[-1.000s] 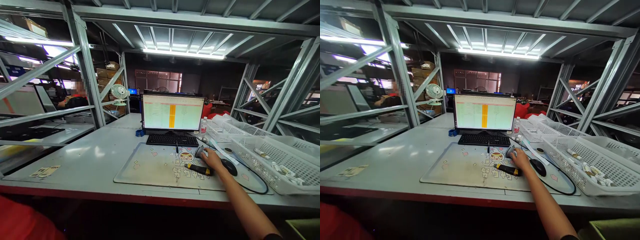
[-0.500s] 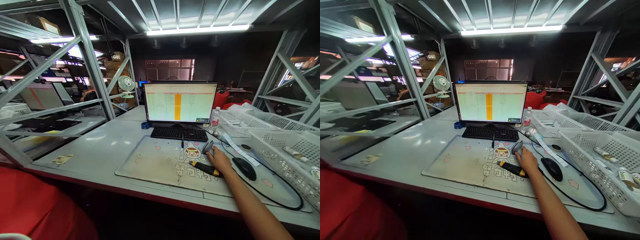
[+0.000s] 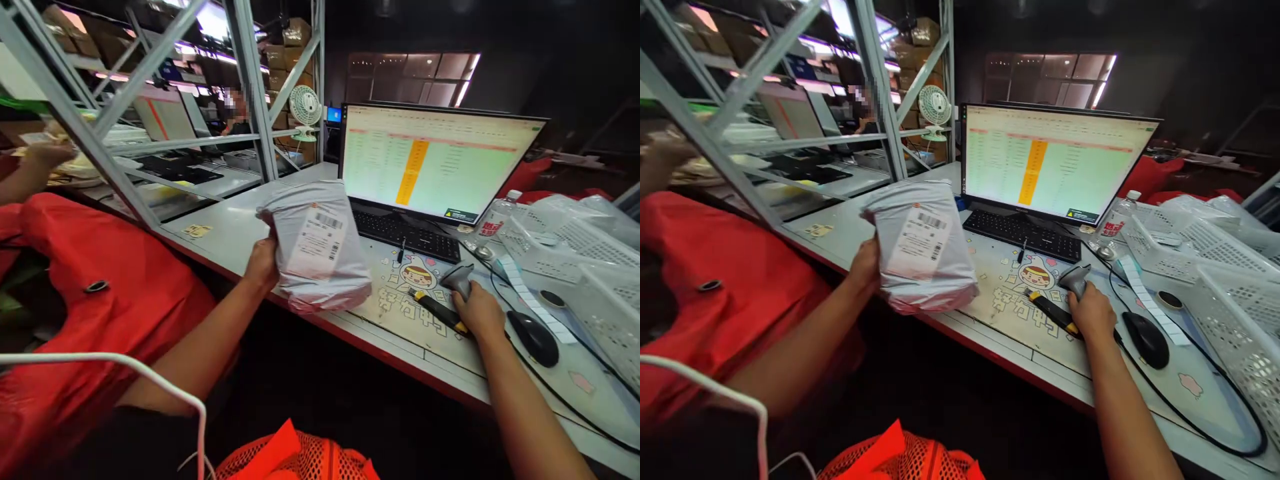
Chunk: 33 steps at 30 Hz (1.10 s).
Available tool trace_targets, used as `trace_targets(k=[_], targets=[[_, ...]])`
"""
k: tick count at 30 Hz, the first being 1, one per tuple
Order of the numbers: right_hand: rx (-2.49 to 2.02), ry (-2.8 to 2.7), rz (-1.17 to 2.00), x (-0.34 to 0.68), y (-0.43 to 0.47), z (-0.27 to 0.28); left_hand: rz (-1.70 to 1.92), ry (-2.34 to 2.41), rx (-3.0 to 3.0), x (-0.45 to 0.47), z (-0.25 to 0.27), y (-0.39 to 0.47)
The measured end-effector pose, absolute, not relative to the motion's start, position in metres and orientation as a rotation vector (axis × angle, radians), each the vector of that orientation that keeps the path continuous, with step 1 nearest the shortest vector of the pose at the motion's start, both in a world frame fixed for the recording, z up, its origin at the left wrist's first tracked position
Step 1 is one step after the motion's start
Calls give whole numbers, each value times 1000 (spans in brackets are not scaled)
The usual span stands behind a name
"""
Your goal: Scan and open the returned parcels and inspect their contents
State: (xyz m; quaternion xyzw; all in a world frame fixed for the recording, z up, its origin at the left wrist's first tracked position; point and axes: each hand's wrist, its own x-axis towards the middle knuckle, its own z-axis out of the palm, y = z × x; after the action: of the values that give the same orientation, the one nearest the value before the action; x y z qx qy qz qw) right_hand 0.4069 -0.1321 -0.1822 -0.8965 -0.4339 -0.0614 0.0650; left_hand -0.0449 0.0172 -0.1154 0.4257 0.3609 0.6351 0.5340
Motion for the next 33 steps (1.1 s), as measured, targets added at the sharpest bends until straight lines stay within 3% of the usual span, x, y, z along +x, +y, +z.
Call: trace_targets(k=[8, 13, 16, 19, 22, 26, 29, 33], targets=[[-2716, -1258, -148, 404, -129, -179, 1362, 707, 1069, 32, -119, 23], [-2712, -1214, -21, 404, -127, -160, 1043, 840, 1118, 36, -154, 27], [-2468, -1256, 345, 405, -141, -124, 880, 1039, 1404, 30, -176, 34], [-2057, -1276, 923, 398, -159, -77, 1025, 1351, 1909, 18, -177, 36], [-1817, -1267, 1198, 384, -159, -34, 1152, 1120, 2337, 9, -163, 19], [-1771, -1251, 1128, 365, -131, -5, 630, 555, 2811, 13, -155, -26], [-1808, -1306, 1072, 348, -108, 0, 441, 636, 2961, 20, -163, -50], [-1957, -1448, 1180, 327, -92, 1, 462, 706, 3039, 23, -172, -56]])
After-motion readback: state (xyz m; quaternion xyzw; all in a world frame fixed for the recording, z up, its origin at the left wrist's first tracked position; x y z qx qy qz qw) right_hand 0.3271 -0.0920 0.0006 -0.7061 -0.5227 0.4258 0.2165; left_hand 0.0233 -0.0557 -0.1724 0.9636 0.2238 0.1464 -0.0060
